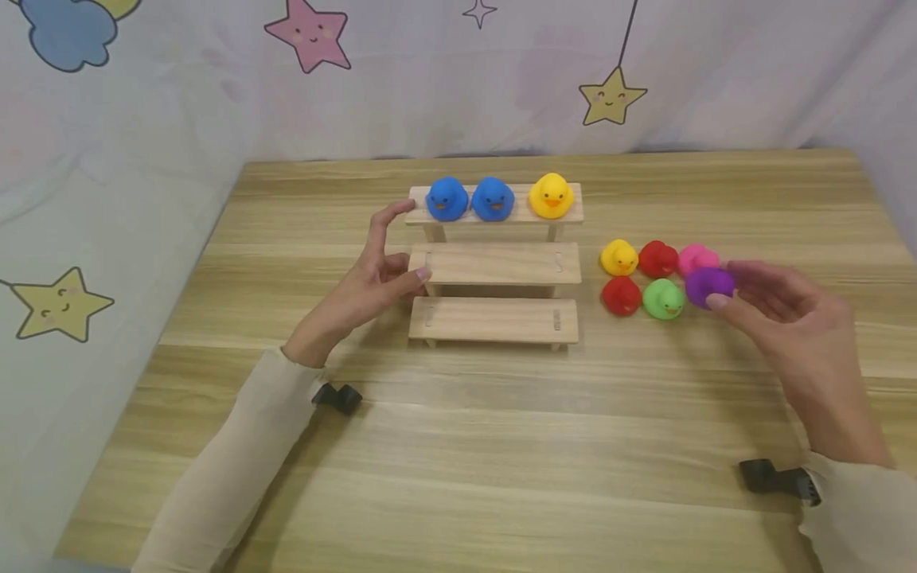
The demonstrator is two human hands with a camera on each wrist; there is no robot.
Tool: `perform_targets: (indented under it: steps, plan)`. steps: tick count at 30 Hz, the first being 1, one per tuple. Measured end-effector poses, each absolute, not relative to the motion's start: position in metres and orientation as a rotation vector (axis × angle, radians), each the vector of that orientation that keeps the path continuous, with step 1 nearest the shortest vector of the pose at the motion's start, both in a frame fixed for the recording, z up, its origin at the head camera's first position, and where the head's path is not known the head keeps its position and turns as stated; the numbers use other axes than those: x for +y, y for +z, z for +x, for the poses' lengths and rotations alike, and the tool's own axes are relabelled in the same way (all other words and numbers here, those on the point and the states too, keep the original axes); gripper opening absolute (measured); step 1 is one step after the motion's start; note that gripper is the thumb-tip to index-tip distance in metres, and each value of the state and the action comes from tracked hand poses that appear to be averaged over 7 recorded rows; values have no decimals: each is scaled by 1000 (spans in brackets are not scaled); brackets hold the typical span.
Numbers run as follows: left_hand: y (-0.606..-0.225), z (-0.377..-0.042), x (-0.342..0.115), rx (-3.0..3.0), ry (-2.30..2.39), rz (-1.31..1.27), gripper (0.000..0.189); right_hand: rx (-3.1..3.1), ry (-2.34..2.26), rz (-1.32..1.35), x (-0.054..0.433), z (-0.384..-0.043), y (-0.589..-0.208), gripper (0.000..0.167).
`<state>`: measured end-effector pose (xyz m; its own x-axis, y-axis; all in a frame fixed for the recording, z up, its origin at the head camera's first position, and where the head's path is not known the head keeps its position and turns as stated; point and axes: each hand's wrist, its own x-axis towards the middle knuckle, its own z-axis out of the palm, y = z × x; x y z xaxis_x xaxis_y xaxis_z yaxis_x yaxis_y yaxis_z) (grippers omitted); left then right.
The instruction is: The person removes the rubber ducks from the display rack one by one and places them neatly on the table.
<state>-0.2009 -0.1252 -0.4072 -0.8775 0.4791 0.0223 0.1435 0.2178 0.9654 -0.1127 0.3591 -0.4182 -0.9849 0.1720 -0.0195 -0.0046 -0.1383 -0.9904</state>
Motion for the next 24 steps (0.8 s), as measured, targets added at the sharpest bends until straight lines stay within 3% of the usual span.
perform_targets:
  steps: [14, 24]
  plan:
    - [-405, -199, -125, 2222, 1702, 575, 84, -2427, 2025, -320, 391, -118, -439, 55]
    - [-404, -200, -125, 2215, 1687, 564, 84, -2682, 1740, -248, 389, -123, -442, 58]
